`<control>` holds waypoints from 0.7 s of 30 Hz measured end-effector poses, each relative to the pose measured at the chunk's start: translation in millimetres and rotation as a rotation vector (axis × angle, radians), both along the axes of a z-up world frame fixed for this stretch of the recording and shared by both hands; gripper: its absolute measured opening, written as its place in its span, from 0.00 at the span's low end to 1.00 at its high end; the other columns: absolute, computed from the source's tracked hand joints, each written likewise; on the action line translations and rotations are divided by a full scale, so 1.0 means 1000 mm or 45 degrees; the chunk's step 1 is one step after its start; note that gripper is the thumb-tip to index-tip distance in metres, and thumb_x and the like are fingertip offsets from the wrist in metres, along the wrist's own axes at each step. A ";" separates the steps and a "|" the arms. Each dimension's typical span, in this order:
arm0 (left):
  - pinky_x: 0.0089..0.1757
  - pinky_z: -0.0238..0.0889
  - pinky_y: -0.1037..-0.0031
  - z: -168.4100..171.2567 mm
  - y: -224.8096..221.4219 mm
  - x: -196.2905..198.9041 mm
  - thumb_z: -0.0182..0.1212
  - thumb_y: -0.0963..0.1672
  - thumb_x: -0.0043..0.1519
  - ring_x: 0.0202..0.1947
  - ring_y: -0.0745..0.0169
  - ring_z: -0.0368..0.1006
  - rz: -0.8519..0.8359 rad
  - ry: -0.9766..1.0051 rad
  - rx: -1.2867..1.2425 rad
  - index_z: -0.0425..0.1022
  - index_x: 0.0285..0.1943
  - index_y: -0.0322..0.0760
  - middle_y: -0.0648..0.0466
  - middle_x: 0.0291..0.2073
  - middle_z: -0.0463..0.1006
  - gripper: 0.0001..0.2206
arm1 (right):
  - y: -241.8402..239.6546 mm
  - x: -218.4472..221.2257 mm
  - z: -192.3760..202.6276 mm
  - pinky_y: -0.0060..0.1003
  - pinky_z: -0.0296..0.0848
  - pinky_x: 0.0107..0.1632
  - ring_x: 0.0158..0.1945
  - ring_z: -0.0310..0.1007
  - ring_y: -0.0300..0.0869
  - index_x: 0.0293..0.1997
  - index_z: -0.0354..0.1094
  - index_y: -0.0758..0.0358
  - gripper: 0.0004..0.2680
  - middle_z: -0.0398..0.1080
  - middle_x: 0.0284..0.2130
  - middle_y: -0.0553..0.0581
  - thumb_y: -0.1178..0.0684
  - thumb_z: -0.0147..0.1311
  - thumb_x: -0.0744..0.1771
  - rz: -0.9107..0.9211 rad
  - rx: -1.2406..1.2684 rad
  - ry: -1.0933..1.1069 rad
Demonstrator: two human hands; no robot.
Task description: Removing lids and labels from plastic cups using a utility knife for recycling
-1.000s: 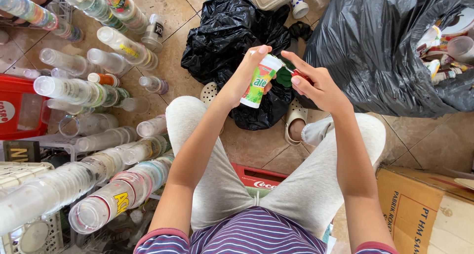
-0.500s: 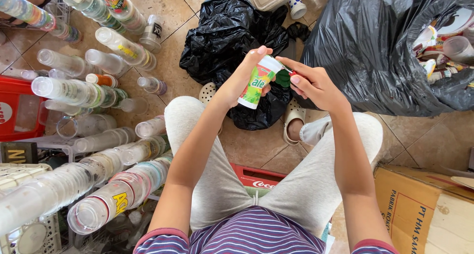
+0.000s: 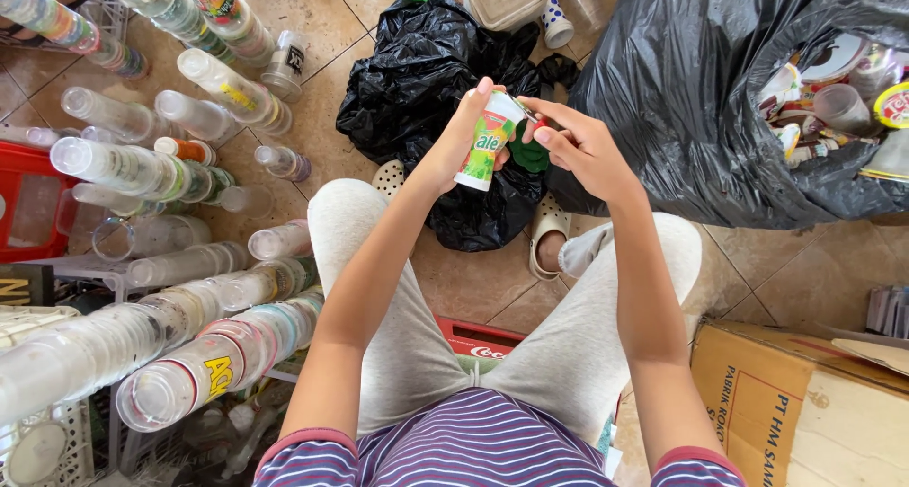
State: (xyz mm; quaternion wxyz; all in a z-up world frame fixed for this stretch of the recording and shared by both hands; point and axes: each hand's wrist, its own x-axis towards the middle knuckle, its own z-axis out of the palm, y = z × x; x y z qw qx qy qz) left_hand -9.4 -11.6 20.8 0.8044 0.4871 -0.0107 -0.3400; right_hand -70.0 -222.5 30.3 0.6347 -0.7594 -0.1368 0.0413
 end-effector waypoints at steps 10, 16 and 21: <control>0.19 0.63 0.77 0.016 0.004 -0.003 0.50 0.60 0.59 0.17 0.65 0.70 -0.117 0.265 -0.086 0.73 0.38 0.27 0.49 0.26 0.75 0.30 | 0.010 -0.003 0.005 0.22 0.58 0.29 0.28 0.57 0.32 0.68 0.60 0.64 0.14 0.66 0.38 0.54 0.56 0.45 0.73 -0.032 0.200 0.260; 0.19 0.62 0.76 0.003 0.003 0.004 0.50 0.60 0.60 0.17 0.64 0.70 -0.116 0.212 -0.019 0.73 0.44 0.29 0.50 0.29 0.76 0.29 | 0.005 0.001 -0.013 0.20 0.53 0.27 0.30 0.56 0.30 0.68 0.61 0.65 0.15 0.67 0.38 0.53 0.57 0.48 0.72 -0.048 0.308 0.298; 0.20 0.76 0.68 -0.024 0.003 0.001 0.60 0.61 0.60 0.20 0.51 0.78 -0.004 0.112 0.096 0.62 0.55 0.37 0.39 0.32 0.75 0.30 | 0.007 -0.007 -0.034 0.22 0.58 0.23 0.21 0.59 0.30 0.70 0.58 0.69 0.16 0.69 0.35 0.63 0.54 0.46 0.73 -0.019 0.263 0.134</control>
